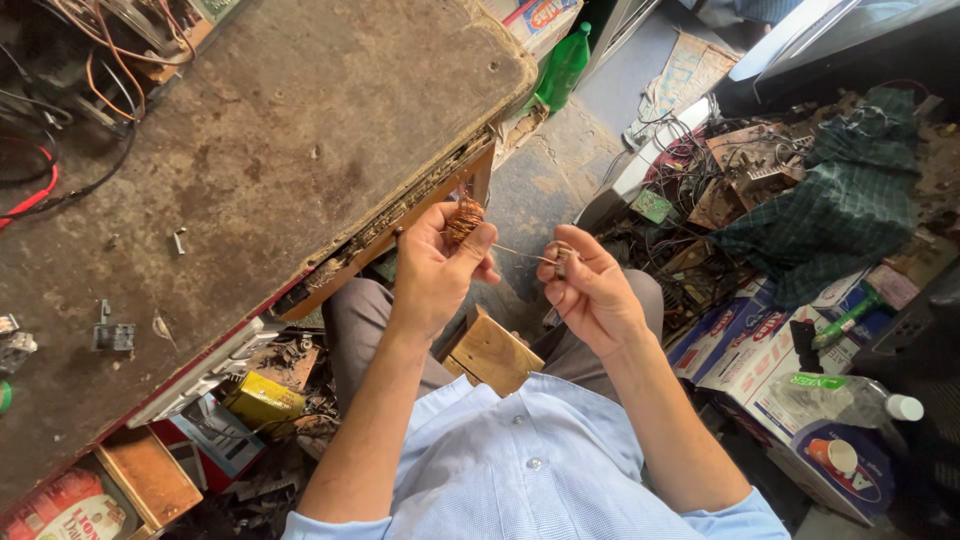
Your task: The person sits at a cluttered workbench and winds thin copper wire by hand around a small cylindrical core. They repeatedly wrap the wire, adjust the coil, and occasionally place the wound coil on the table before continuing to wind more wire.
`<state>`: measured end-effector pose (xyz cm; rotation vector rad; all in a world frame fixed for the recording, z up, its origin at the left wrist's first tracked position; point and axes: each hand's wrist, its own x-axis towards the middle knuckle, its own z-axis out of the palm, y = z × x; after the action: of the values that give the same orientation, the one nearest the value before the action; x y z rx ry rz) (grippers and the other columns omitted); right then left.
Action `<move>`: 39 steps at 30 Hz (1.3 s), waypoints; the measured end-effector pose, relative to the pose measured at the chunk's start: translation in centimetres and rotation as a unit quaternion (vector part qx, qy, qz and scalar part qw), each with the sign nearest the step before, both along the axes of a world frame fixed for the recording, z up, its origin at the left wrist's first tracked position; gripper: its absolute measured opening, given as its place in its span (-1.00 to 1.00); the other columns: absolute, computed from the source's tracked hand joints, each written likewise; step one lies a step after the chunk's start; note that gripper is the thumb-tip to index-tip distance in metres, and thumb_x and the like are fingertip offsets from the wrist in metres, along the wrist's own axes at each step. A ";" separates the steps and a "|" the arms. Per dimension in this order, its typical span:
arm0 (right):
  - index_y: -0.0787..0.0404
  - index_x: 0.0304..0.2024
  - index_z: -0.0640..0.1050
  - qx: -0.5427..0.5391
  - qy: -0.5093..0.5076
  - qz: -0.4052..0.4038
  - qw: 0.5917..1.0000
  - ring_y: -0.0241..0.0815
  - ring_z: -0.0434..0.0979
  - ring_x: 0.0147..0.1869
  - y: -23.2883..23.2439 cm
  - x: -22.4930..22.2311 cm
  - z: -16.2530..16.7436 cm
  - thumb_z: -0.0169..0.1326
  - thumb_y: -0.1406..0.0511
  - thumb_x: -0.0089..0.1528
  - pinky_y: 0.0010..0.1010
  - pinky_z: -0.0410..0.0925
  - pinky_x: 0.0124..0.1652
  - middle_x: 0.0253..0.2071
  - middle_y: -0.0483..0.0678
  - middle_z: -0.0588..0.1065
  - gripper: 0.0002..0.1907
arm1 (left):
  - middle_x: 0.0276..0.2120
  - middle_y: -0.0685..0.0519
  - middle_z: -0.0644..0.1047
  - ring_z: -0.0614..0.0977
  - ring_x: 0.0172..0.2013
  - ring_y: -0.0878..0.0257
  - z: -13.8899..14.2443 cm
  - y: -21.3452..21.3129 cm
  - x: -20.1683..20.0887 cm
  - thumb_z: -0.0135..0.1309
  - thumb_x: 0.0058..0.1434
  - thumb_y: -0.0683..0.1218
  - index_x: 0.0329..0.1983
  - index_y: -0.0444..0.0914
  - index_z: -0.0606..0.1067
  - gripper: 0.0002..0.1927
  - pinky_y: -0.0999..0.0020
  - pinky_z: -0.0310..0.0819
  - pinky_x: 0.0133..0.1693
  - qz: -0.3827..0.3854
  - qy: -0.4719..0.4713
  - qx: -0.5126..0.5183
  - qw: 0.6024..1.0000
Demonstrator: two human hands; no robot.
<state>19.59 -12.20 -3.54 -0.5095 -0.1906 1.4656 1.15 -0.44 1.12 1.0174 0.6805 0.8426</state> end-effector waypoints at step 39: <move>0.29 0.09 0.48 0.008 0.062 0.091 0.994 -0.27 0.55 -0.28 -0.1 0.1 -0.9 0.01 0.51 0.35 -0.68 0.42 -0.43 -0.07 0.19 0.52 -0.74 | -0.38 0.08 0.55 0.58 -0.43 0.41 0.6 0.6 -4.0 0.23 0.30 -0.13 -0.06 -0.35 0.48 -0.75 0.44 0.62 -0.44 0.058 0.033 0.029 0.997</move>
<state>19.73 -12.31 -4.42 -0.3951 -0.1535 1.6680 -2.81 0.20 1.75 1.0691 0.7799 0.9373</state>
